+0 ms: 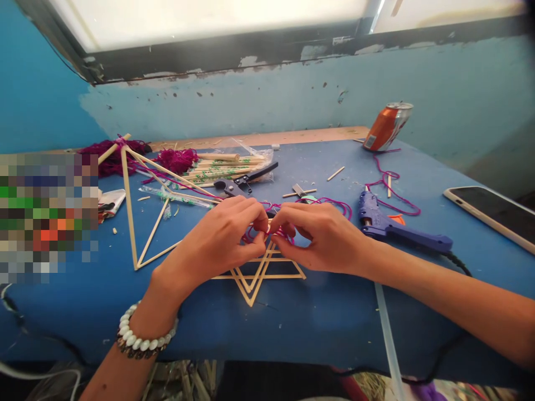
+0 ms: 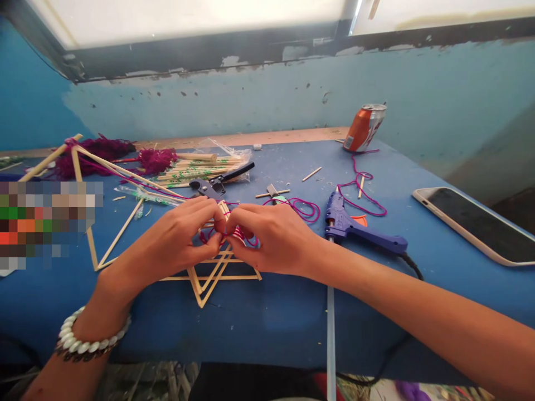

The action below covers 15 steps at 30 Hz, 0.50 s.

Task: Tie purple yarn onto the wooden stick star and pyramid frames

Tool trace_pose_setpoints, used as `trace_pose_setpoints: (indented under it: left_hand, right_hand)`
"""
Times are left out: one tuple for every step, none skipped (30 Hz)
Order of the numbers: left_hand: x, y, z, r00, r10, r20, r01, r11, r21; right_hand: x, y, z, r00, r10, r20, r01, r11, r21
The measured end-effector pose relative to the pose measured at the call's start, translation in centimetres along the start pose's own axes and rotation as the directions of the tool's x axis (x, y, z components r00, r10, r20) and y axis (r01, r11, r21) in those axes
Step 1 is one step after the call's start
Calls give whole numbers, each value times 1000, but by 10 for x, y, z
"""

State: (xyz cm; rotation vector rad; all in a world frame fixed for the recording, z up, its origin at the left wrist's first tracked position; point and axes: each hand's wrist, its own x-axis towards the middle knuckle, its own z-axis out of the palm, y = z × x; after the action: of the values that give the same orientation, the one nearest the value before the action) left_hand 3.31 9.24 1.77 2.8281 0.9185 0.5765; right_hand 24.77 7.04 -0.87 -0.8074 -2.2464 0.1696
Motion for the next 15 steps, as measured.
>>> trace_pose_setpoints:
  left_hand:
    - [0,0,1,1000,-1,-9,1,1000,8]
    - [-1,0,1,1000,-3,-19,3,1000,15]
    - [-2,0,1,1000,-6,-29,6,1000,20]
    - [-3,0,1,999,-7,-36,8,1000,25]
    - [-4,-1,2,999,-7,-41,9,1000,30]
    - [-5,-1,2,999,-8,-41,9,999,36]
    - [-6,-1,2,999,-11,-40,12,999,44]
    - [-6,-2,2,999,-13,-40,16,998,54]
    - [-7,-2,3,999,-17,-40,20,998,65]
    - [-8,-2,3,999,-20,-41,23,997,76]
    - [-9,-2,4,999,-22,-42,25,996,87]
    - [-9,-2,5,999,-21,-44,25,995,99]
    - [-10,-2,5,999,-20,-45,24,994,109]
    - [-10,-1,6,999,-17,-47,22,993,118]
    - [-10,-1,6,999,-14,-48,20,992,126]
  right_hand:
    - [0,0,1,1000,12,17,-12,1000,-14]
    - [0,0,1,999,28,26,-27,999,-28]
    - [0,0,2,999,40,29,-39,998,-40]
    - [1,0,2,999,47,24,-45,998,-49]
    - [1,0,3,999,45,17,-44,997,-56]
    - [1,0,3,999,40,11,-40,997,-59]
    - [1,0,3,999,36,8,-35,998,-57]
    - [1,0,3,999,32,7,-31,998,-52]
    - [0,-1,3,1000,29,10,-29,999,-46]
    - [0,-1,3,1000,27,13,-27,999,-40]
    - [0,-1,3,1000,24,19,-23,999,-35]
    - [0,-2,3,1000,21,23,-20,999,-31]
    - [0,-2,3,999,20,25,-19,999,-28]
    - [0,-2,2,999,21,26,-20,999,-25]
    - [0,-1,2,999,24,26,-23,999,-24]
